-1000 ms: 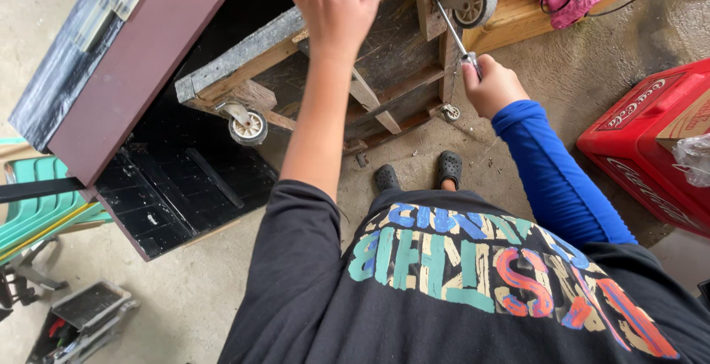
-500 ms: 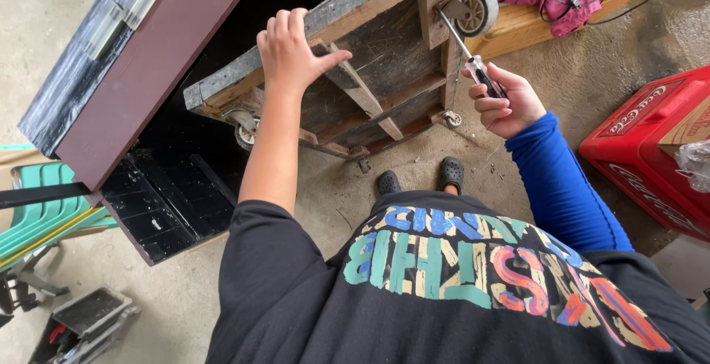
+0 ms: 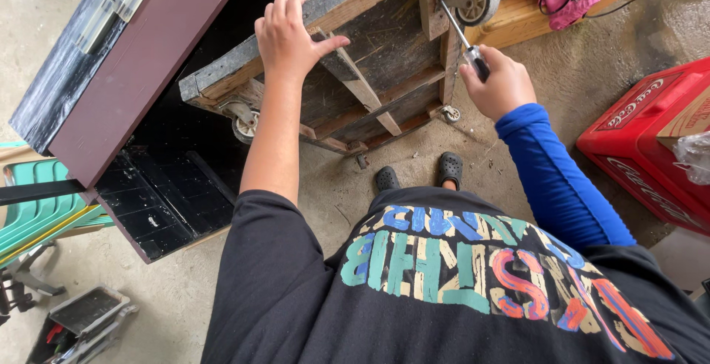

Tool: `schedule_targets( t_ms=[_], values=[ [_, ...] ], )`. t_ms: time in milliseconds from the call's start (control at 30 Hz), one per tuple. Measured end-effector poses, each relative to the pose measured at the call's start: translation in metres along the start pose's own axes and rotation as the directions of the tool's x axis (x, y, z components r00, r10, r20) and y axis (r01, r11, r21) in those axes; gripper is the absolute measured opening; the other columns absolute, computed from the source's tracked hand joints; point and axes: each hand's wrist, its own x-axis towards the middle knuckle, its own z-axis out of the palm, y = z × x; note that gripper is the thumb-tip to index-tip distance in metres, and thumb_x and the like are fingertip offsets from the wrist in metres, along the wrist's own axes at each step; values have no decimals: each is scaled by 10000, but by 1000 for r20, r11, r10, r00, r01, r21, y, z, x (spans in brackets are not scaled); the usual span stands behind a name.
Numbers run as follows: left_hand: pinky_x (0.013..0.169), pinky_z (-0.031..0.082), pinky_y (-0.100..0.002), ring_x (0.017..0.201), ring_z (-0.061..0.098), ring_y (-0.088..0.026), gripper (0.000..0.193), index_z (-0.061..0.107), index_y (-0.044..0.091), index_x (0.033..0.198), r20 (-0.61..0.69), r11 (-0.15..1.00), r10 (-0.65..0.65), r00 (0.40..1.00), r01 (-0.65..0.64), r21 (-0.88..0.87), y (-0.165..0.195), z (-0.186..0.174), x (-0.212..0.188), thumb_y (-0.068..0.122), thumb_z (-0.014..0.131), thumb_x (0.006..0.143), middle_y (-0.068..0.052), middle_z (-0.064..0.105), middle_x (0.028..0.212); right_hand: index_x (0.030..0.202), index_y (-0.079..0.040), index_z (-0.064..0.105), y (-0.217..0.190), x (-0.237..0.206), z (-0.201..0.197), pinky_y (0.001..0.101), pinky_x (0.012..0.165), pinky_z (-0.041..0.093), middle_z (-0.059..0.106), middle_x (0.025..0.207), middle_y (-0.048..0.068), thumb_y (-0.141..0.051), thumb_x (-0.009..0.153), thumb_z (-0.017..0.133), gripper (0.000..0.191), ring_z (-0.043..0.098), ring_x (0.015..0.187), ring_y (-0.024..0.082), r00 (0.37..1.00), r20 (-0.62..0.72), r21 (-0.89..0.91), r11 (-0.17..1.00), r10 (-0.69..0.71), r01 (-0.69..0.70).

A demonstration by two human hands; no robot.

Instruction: The person uses a screwdriver to remove and reinstall caster wheels on a wooden cart. They work on multiple wheels, removing each one, briefly inspecting it, and then reattaching it to the cart frame.

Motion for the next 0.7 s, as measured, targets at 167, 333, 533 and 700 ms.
schedule_targets(
  t_ms=[167,333,533,700],
  values=[
    [886,451,-419,949,649,-215,1014,657,118,1073,151,952,-116,982,153,-265,-12,2,5,999,216,833,-24,650,958,1484,-209,552,5,-4,-24,259,604,512,651,959,75,-258,1060,568,428,623,721,135,794,596,797,30,120,-603],
    [849,423,-442,857,676,-223,885,643,119,1002,230,929,-141,963,209,-307,-12,6,12,843,136,974,-15,686,842,1553,-213,491,4,-6,-20,318,523,536,682,927,201,-130,1121,553,444,640,630,217,756,617,705,-274,-216,-654],
    [711,426,-441,810,686,-252,747,641,91,999,101,974,-104,989,122,-189,2,8,12,767,326,1037,-50,717,831,1584,-286,475,-12,-19,1,455,776,569,712,939,205,-235,1024,623,582,716,827,375,983,-23,-108,978,-184,180],
    [675,425,-441,783,692,-246,667,648,92,976,12,979,-115,993,116,-171,6,2,15,716,421,1043,-33,723,793,1580,-118,456,-2,-24,9,456,756,551,709,958,222,-226,988,667,637,694,838,398,953,-128,-57,962,-274,268]
  ],
)
